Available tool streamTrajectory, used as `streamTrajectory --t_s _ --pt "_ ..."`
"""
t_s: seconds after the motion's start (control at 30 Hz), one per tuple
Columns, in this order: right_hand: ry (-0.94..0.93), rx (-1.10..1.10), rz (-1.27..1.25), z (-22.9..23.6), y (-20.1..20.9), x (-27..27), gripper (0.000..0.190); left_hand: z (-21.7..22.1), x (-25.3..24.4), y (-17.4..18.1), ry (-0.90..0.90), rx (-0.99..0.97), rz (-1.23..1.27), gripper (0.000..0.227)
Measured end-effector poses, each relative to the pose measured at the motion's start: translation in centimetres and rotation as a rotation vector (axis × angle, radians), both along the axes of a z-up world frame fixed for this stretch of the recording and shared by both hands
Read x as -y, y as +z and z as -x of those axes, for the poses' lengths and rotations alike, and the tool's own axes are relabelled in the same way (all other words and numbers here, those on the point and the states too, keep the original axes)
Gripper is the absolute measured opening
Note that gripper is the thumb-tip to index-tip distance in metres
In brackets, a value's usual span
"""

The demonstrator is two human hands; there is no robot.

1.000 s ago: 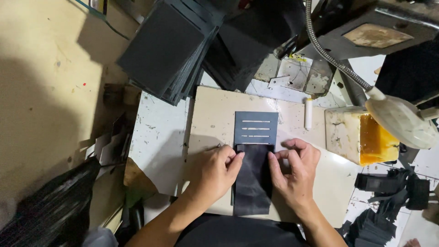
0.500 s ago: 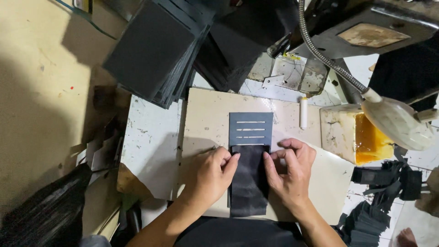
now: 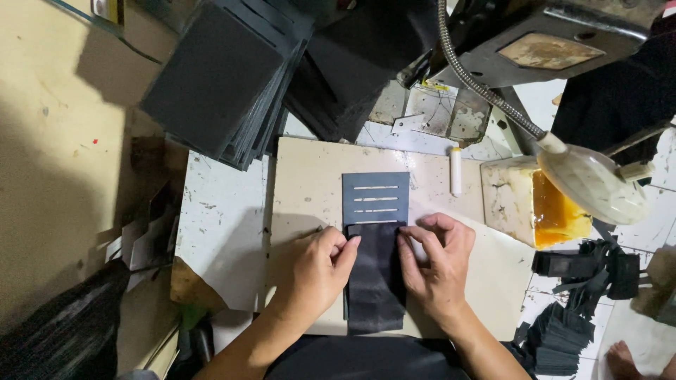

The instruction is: The person applies glue to a black fabric piece with horizontal slits using a small stick, then places another black fabric piece on top and presses it down. This process is repeated multiple times with different fabric pieces.

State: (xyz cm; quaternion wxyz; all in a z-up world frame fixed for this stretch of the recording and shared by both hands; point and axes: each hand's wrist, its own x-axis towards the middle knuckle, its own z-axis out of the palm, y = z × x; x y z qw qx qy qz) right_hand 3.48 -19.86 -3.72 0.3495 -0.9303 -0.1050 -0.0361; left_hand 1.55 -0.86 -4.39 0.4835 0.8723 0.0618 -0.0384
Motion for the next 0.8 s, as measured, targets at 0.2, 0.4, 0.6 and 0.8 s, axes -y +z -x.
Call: streamTrajectory --t_s 0.2,0.4,0.6,0.8 --pt "0.008 0.0 -0.007 0.0 0.3 0.1 0.02 0.2 -0.3 0.4 0.009 -0.019 -0.061 0.029" --pt "-0.019 0.034 -0.059 -0.7 0.4 -0.3 0.051 1.4 -1.8 1.6 -0.009 0.168 -0.391 0.023" --pt "0.077 0.123 0.014 -2.1 -0.7 -2.4 0.079 2.6 -1.1 1.9 -0.338 0.432 -0.53 0.044" --pt "0.121 0.095 0.179 -2.4 -1.3 -1.6 0.086 2.7 -0.8 1.6 -0.357 0.353 -0.562 0.046"
